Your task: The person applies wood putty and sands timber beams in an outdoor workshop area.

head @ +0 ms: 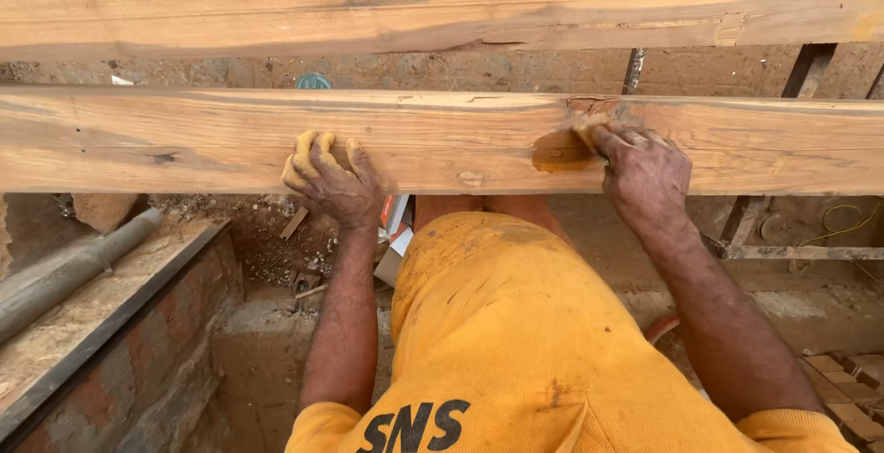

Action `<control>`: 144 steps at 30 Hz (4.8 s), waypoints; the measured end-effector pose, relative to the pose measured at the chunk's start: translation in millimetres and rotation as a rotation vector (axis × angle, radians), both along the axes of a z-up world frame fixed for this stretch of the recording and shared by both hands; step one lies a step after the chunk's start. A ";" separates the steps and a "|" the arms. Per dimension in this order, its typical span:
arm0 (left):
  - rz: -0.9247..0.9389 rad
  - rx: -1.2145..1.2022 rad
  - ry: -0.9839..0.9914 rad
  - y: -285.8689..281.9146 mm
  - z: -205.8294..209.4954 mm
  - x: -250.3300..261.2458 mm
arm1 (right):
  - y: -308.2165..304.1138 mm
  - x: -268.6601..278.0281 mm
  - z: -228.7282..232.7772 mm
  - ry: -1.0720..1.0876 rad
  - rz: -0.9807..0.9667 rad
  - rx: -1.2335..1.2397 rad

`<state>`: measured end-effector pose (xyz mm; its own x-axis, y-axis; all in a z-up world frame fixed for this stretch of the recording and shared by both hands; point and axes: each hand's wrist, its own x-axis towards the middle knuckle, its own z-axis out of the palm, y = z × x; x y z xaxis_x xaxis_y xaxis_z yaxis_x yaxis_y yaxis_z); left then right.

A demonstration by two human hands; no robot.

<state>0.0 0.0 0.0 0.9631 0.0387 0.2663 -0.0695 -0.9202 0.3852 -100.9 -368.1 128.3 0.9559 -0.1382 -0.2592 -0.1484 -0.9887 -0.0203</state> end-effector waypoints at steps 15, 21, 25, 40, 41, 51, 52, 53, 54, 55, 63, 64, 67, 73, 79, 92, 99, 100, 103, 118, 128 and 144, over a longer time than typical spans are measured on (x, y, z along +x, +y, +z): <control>0.048 0.053 -0.008 1.3 -12.3 -0.9 | -46.5 19.3 47.3 0.313 -0.173 0.012; 0.047 0.067 -0.015 -1.7 -5.1 -0.6 | -125.2 72.9 35.4 0.356 -0.537 0.555; 0.041 0.113 0.055 -3.3 -3.9 -5.4 | -118.1 120.5 13.9 0.596 -0.397 0.636; 0.063 0.037 0.033 -17.4 10.4 -1.0 | -118.2 155.2 33.6 0.994 -0.071 0.339; 0.067 0.033 0.029 -15.7 8.6 -1.4 | -110.8 142.2 40.8 0.990 -0.069 0.335; 0.037 0.043 -0.022 -7.3 0.2 -1.6 | -41.5 -19.5 10.4 0.087 0.146 -0.157; 0.030 0.049 -0.025 -6.7 0.0 -1.1 | -45.9 -24.9 10.2 0.121 0.038 -0.039; 0.028 0.040 -0.031 -6.5 -1.6 -1.3 | -48.3 -24.8 7.6 0.115 0.035 -0.048; 0.017 0.032 -0.046 -6.1 -3.7 -1.4 | -50.6 -24.5 4.4 0.101 -0.206 -0.001; 0.009 0.031 -0.058 -2.8 -4.6 -3.3 | -51.4 -24.2 0.0 0.090 -0.443 0.055; 0.010 0.010 0.004 -2.7 0.6 -2.2 | 16.7 13.6 -10.5 -0.117 -0.159 0.150; 0.009 -0.004 0.017 -4.1 2.0 -2.3 | 19.0 14.7 -9.7 -0.106 -0.124 0.155; -0.003 0.038 0.011 -5.3 9.6 -1.8 | 13.4 2.4 -18.0 -0.069 0.007 0.133; -0.009 0.009 0.012 -4.0 6.1 -0.9 | -8.1 -6.0 7.5 -0.227 0.011 -0.009; -0.010 0.052 0.038 -4.1 1.3 -4.7 | -7.9 -19.1 -14.4 -0.069 0.032 0.014; -0.054 0.013 0.035 -1.7 9.4 -1.8 | -123.3 52.6 24.0 0.262 -0.347 0.428; -0.007 0.020 0.008 -8.0 7.9 -0.1 | -80.3 143.1 -0.5 0.664 -0.247 0.498; -0.004 0.030 -0.005 -8.9 7.5 0.4 | -75.9 152.3 -0.5 0.754 -0.174 0.481; -0.004 0.041 0.001 -9.2 6.9 0.3 | -106.5 151.8 2.3 0.897 -0.168 0.426; -0.019 0.063 0.034 -5.5 8.0 -0.8 | -59.1 -32.4 -28.9 -0.035 -0.361 0.091; -0.030 0.036 0.001 -3.9 3.9 -1.3 | 21.5 29.1 18.5 -0.127 -0.226 0.286; -0.021 0.045 0.012 0.3 -1.5 -3.7 | -33.0 -15.6 -21.2 -0.113 0.067 0.055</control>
<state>-3.7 0.3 -1.5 0.9668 0.0068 0.2553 -0.0843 -0.9351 0.3441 -116.5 -401.1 107.0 0.9860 -0.0615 -0.1551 -0.0757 -0.9933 -0.0873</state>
